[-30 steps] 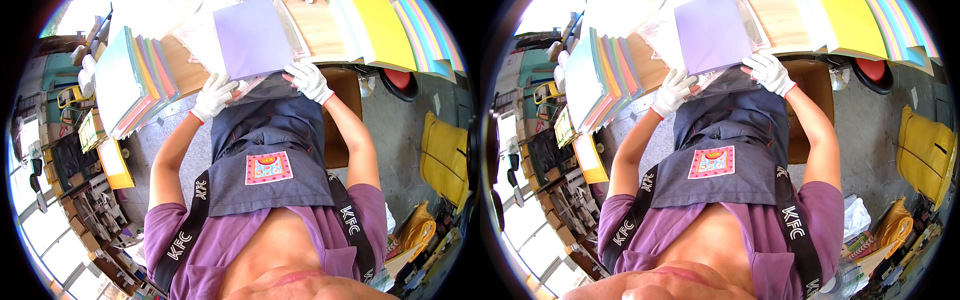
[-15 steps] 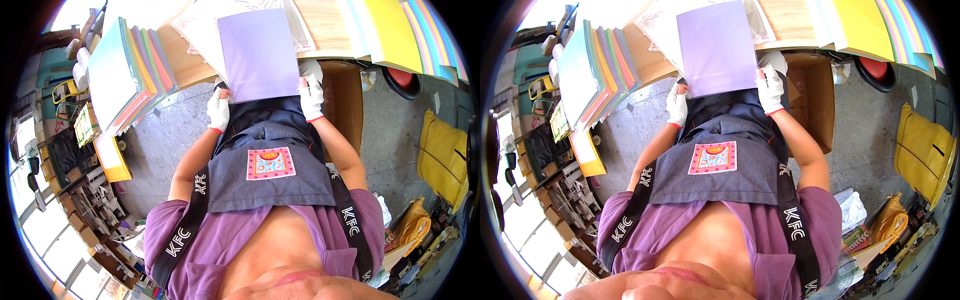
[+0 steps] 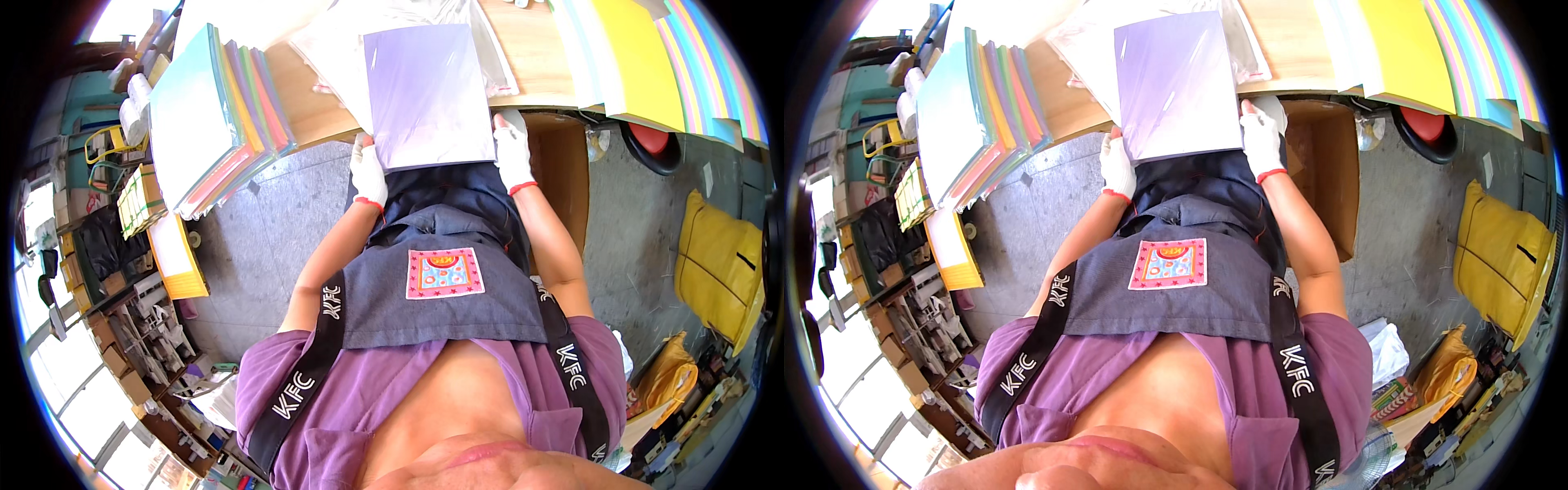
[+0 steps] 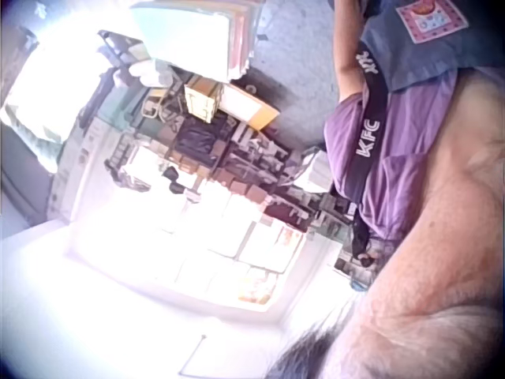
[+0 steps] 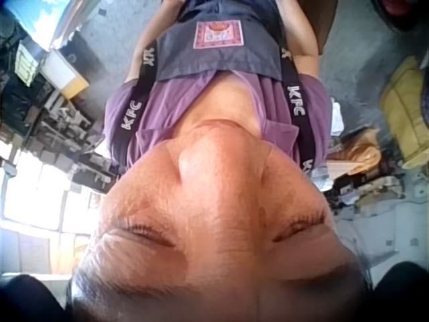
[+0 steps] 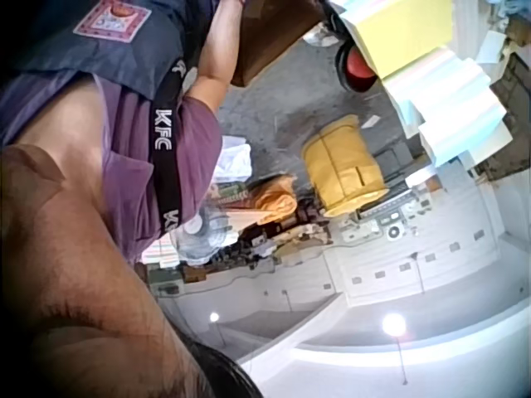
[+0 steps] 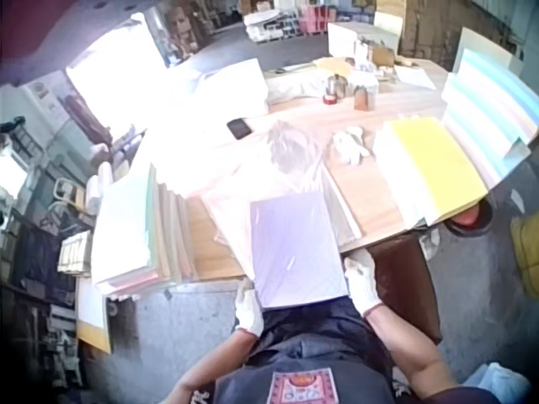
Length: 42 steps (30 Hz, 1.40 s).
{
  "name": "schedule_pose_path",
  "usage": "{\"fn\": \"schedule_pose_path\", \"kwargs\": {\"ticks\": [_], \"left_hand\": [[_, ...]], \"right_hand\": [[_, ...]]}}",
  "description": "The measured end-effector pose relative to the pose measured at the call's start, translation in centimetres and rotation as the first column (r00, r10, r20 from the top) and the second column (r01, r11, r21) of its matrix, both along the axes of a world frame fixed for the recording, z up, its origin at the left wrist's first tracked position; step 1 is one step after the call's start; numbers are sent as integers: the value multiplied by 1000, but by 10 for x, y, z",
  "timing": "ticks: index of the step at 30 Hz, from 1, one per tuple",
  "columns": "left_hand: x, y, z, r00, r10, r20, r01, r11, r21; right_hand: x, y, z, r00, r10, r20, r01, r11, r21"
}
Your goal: The person repeatedly picks up colored sheets of paper and places them into clear plastic bags. They handle the items one by one, inserting each sheet into a bag and stacking the packaged items on the table.
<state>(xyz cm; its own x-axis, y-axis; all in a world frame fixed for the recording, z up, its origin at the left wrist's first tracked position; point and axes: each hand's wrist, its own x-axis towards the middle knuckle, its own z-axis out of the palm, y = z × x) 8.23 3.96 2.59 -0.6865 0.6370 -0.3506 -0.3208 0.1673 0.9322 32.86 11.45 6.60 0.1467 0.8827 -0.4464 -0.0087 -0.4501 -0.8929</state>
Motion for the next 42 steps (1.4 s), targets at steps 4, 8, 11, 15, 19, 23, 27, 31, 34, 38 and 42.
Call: {"fn": "schedule_pose_path", "kwargs": {"ticks": [4,8,11,15,19,23,27,31,34,38,42], "left_hand": [[-27,0,65,883,-468,32,456,843,-285],[-43,19,127,810,-586,22,583,799,-147],[-54,19,161,843,-529,-98,537,840,80],[-87,-20,217,691,-409,-595,452,888,-85],[-145,-68,258,674,-148,-724,215,977,1],[-210,-74,298,709,120,-695,15,983,185],[-317,-92,266,643,141,-753,-107,990,95],[-324,-87,233,789,-10,-614,-43,997,-71],[-313,-82,201,845,361,-394,-210,903,376],[-318,-118,95,708,678,-198,-503,681,532],[-281,-177,-46,860,489,-149,-431,850,302]], "right_hand": [[10,37,6,953,260,154,-292,925,244],[5,39,63,926,362,-106,-334,917,218],[-2,39,87,886,452,-106,-406,864,296],[-45,34,114,839,529,-127,-418,776,473],[-131,33,148,713,678,-179,-542,695,472],[-255,44,190,570,822,-19,-637,456,621],[-330,42,206,422,639,643,-903,236,358],[-328,44,199,345,657,670,-939,237,251],[-300,64,147,488,859,151,-785,357,507],[-177,65,109,516,841,-162,-765,538,355],[-25,60,145,603,502,620,-738,646,196]]}}
